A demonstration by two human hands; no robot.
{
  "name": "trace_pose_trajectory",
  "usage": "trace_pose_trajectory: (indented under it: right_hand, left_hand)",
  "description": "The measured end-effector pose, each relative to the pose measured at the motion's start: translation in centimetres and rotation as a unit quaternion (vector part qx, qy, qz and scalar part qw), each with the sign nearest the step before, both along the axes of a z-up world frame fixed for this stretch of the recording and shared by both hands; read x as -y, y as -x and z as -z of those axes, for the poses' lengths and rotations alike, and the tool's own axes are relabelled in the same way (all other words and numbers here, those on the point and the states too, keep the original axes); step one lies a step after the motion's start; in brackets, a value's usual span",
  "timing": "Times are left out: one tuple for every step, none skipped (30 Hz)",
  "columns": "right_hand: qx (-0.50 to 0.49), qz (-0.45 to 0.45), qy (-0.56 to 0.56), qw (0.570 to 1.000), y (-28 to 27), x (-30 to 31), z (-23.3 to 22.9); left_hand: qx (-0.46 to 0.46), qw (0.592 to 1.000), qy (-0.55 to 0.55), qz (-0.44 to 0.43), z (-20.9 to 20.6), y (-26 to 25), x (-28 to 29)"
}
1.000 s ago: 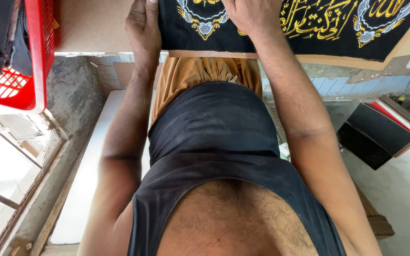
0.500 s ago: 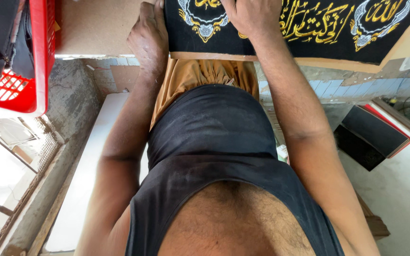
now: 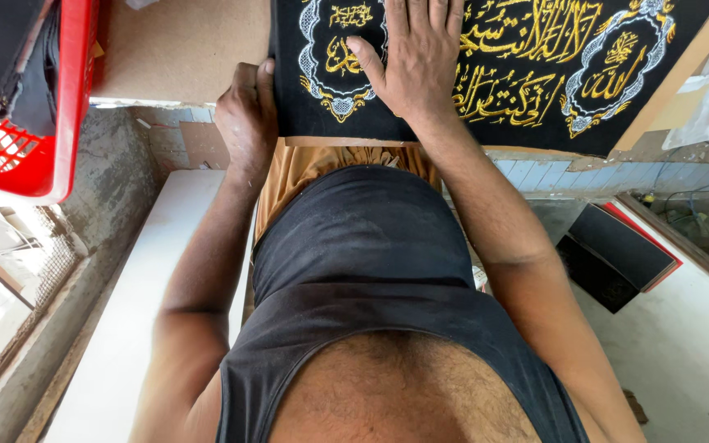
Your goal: The person applies glue to a piece of cardboard using a small block, then places a black fabric with gold Arabic calligraphy onto the glued surface and presses it down. The person repeats this process with a second piece of cardboard and fabric.
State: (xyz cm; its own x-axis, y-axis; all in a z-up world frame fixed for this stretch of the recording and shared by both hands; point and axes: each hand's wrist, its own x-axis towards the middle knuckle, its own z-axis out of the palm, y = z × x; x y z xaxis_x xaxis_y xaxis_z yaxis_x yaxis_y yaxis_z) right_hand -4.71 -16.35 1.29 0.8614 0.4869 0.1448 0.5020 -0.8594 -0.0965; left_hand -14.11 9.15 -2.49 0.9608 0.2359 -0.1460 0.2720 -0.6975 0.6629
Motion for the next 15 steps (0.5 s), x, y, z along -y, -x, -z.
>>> trace_pose_trajectory:
  right_hand:
    - [0.000,0.002,0.002,1.000,0.5,-0.1,0.0]
    - [-0.014,0.001,-0.005,1.000,0.9,-0.1,0.0]
    - [-0.024,-0.001,-0.013,1.000,0.8,-0.1,0.1]
    - [-0.034,-0.003,-0.022,0.999,0.7,0.0,0.2]
    - [-0.064,0.005,-0.020,0.998,0.7,0.0,0.3]
    - [-0.094,0.012,-0.017,0.995,0.8,-0.1,0.4]
    - [-0.119,0.018,-0.014,0.993,0.5,0.1,0.4]
    - [-0.098,0.011,-0.015,0.995,0.4,0.4,0.4]
    - [-0.080,0.002,-0.017,0.997,0.4,0.3,0.4]
    - [-0.062,-0.006,-0.020,0.998,0.5,0.3,0.4]
    - [-0.055,-0.009,-0.019,0.998,0.5,0.2,0.4]
    - [-0.047,-0.012,-0.019,0.999,0.6,0.2,0.5]
    - [-0.038,-0.012,-0.018,0.999,0.4,0.1,0.6]
    - [-0.041,-0.012,-0.021,0.999,0.1,0.1,0.8]
    - [-0.048,-0.009,-0.022,0.999,0.3,0.4,1.0]
  left_hand:
    - [-0.011,0.997,0.064,-0.039,-0.1,0.7,-0.1]
    - [-0.022,0.988,0.128,-0.078,-0.3,1.5,-0.1]
    - [-0.029,0.974,0.190,-0.118,-0.5,1.8,-0.2]
    - [-0.040,0.947,0.282,-0.145,-0.8,2.2,-0.3]
    - [-0.050,0.911,0.371,-0.172,-1.2,2.6,-0.4]
    - [-0.059,0.866,0.456,-0.196,-1.7,3.1,-0.4]
    - [-0.076,0.869,0.453,-0.184,-2.1,3.4,-0.2]
    - [-0.093,0.871,0.450,-0.172,-2.6,3.6,0.1]
    - [-0.112,0.874,0.444,-0.163,-3.2,4.0,0.3]
    - [-0.089,0.896,0.404,-0.159,-3.7,4.3,0.8]
    - [-0.068,0.917,0.362,-0.151,-4.1,4.5,1.1]
    - [-0.047,0.936,0.319,-0.143,-4.6,4.7,1.5]
    - [-0.026,0.919,0.360,-0.159,-5.1,4.6,1.9]
    - [-0.005,0.900,0.400,-0.174,-5.5,4.6,2.4]
    - [0.010,0.877,0.442,-0.187,-6.1,4.7,2.9]
